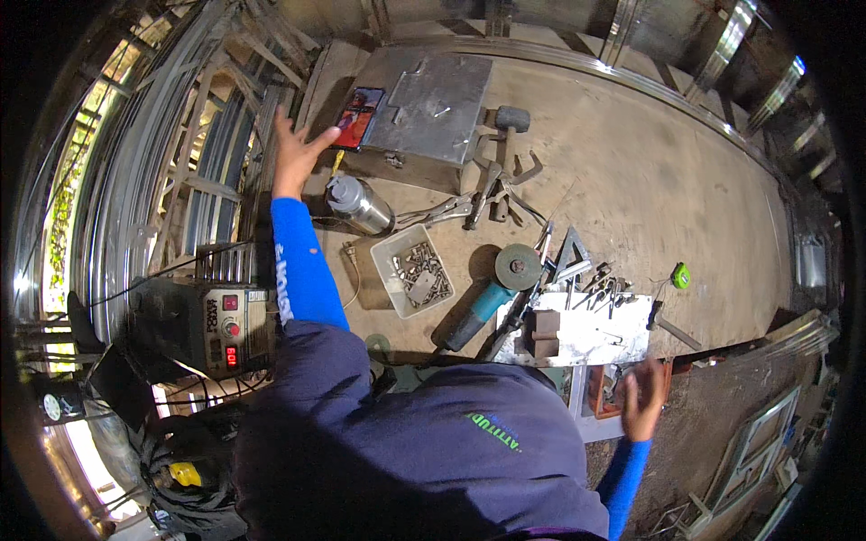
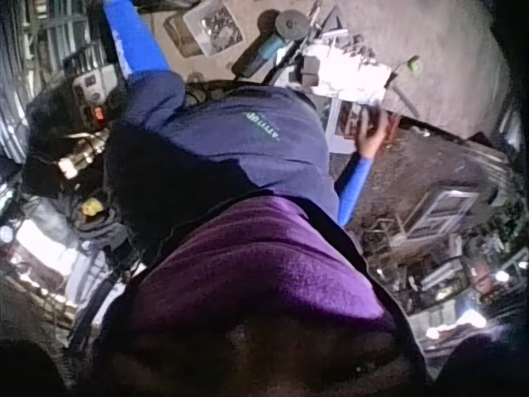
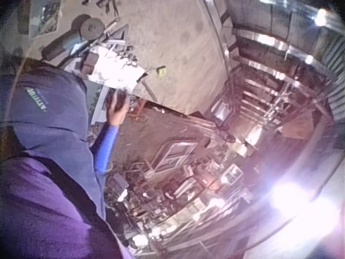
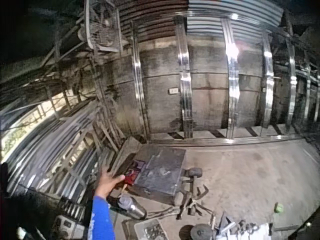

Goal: The person uses a tape measure and a marker to measure and mark a metal angle bracket on a workbench. They repeatedly measure different sections and draw lines along the edges of the bracket.

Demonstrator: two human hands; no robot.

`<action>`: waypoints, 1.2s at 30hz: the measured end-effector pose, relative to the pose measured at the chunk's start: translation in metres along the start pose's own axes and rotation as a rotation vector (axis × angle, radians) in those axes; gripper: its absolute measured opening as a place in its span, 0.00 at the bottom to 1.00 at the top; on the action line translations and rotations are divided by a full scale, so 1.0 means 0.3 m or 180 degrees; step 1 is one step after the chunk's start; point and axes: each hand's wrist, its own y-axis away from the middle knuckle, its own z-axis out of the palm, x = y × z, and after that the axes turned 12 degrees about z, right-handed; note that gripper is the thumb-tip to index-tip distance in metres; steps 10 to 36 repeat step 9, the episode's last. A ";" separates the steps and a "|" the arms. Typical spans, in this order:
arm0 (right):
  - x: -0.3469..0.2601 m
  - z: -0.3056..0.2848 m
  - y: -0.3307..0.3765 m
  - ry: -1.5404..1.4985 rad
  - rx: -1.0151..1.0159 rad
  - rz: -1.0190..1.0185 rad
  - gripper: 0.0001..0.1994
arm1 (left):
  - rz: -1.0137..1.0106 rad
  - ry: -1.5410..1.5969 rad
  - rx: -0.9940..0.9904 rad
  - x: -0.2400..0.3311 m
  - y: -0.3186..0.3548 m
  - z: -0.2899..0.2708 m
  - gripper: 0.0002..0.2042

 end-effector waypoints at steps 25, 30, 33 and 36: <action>-1.069 -0.193 -0.007 0.1144 0.1353 -0.2784 0.52 | 0.0751 0.0237 0.0973 0.176 0.273 0.091 0.38; -1.069 -0.193 -0.007 0.1144 0.1353 -0.2784 0.52 | 0.0751 0.0237 0.0973 0.176 0.273 0.091 0.38; -1.069 -0.193 -0.007 0.1144 0.1353 -0.2784 0.52 | 0.0751 0.0237 0.0973 0.176 0.273 0.091 0.38; -1.069 -0.193 -0.007 0.1144 0.1353 -0.2784 0.52 | 0.0751 0.0237 0.0973 0.176 0.273 0.091 0.38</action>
